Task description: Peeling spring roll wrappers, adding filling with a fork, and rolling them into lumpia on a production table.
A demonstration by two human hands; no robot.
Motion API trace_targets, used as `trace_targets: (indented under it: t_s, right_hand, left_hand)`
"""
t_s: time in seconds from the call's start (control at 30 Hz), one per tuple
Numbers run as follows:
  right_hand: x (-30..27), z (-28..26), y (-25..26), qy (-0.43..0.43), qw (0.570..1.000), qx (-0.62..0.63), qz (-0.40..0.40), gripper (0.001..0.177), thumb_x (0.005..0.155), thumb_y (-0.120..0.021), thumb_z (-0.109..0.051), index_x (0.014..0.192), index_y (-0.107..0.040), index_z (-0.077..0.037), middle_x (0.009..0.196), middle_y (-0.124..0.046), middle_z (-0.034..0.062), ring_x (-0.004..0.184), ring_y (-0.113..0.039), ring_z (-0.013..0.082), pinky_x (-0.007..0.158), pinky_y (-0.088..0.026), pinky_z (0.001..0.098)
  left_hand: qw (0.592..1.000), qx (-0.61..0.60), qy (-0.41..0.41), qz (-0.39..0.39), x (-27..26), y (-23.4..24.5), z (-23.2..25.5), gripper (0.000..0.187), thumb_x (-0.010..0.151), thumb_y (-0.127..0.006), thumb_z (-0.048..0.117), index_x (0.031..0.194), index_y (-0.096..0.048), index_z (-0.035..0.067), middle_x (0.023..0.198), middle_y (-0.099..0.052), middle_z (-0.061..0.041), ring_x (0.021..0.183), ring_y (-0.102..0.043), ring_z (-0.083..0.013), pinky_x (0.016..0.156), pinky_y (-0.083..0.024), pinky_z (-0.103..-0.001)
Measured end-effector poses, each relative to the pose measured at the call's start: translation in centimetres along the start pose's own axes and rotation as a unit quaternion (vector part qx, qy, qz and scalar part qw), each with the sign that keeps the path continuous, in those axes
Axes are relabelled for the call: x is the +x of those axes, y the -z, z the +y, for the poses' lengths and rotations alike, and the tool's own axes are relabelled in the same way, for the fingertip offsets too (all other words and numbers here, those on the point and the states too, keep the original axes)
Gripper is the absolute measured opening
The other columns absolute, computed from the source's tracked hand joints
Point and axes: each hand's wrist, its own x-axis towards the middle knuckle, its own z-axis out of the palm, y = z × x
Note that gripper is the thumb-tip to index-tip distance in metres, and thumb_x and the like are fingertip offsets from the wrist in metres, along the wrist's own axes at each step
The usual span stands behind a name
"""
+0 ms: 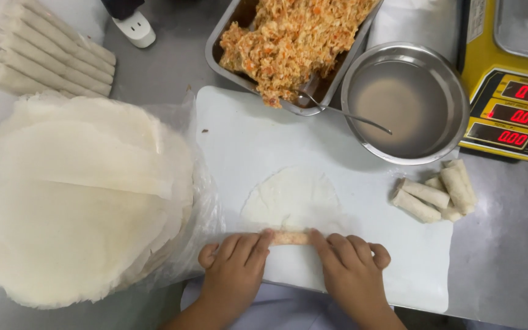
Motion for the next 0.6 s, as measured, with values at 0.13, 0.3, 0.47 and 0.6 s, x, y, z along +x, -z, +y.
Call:
trace_targets:
  t_s: [0.13,0.3,0.47,0.6]
  right_hand:
    - [-0.4,-0.5,0.7,-0.024,0.998,-0.048,-0.032,0.060,0.084,-0.053,0.000,0.136,-0.065,-0.028,0.108,-0.065,-0.0128,0.099,-0.063,0.0095,0.090,-0.027,0.0384]
    - [-1.9,-1.5,0.1,-0.067,0.992,-0.067,-0.080,0.066,0.081,-0.052,-0.009,0.146,-0.059,-0.023,0.117,-0.062,-0.0107,0.107,-0.062,0.0110,0.088,-0.031,0.0384]
    - [0.0,-3.0,1.6,0.019,0.980,-0.175,-0.097,0.060,0.088,-0.046,-0.021,0.145,-0.059,-0.006,0.118,-0.060,-0.0048,0.107,-0.061,0.0085,0.089,-0.043,0.0375]
    - [-0.6,-2.7,1.3,0.054,0.967,-0.216,-0.124,0.062,0.090,-0.046,-0.020,0.145,-0.056,0.006,0.110,-0.058,0.0012,0.109,-0.056,0.0174,0.089,-0.044,0.0368]
  left_hand:
    - [0.999,0.030,0.000,-0.034,-1.4,-0.4,0.6,0.034,0.098,-0.059,0.020,0.131,-0.066,0.024,0.102,-0.062,0.013,0.099,-0.060,-0.0098,0.091,-0.024,-0.039]
    - [0.993,0.101,-0.030,-0.047,-0.8,0.8,1.9,0.039,0.100,-0.050,0.015,0.136,-0.066,0.014,0.110,-0.066,0.009,0.103,-0.061,-0.0070,0.090,-0.028,-0.037]
    - [0.953,0.230,-0.126,-0.152,-3.5,-1.3,4.6,0.054,0.094,-0.038,0.015,0.142,-0.060,0.003,0.146,-0.060,-0.007,0.135,-0.052,-0.0216,0.105,-0.030,-0.034]
    - [0.884,0.362,-0.191,-0.224,-2.2,-0.6,5.7,0.062,0.091,-0.037,0.023,0.142,-0.060,-0.005,0.134,-0.060,-0.016,0.124,-0.050,-0.0298,0.111,-0.024,-0.043]
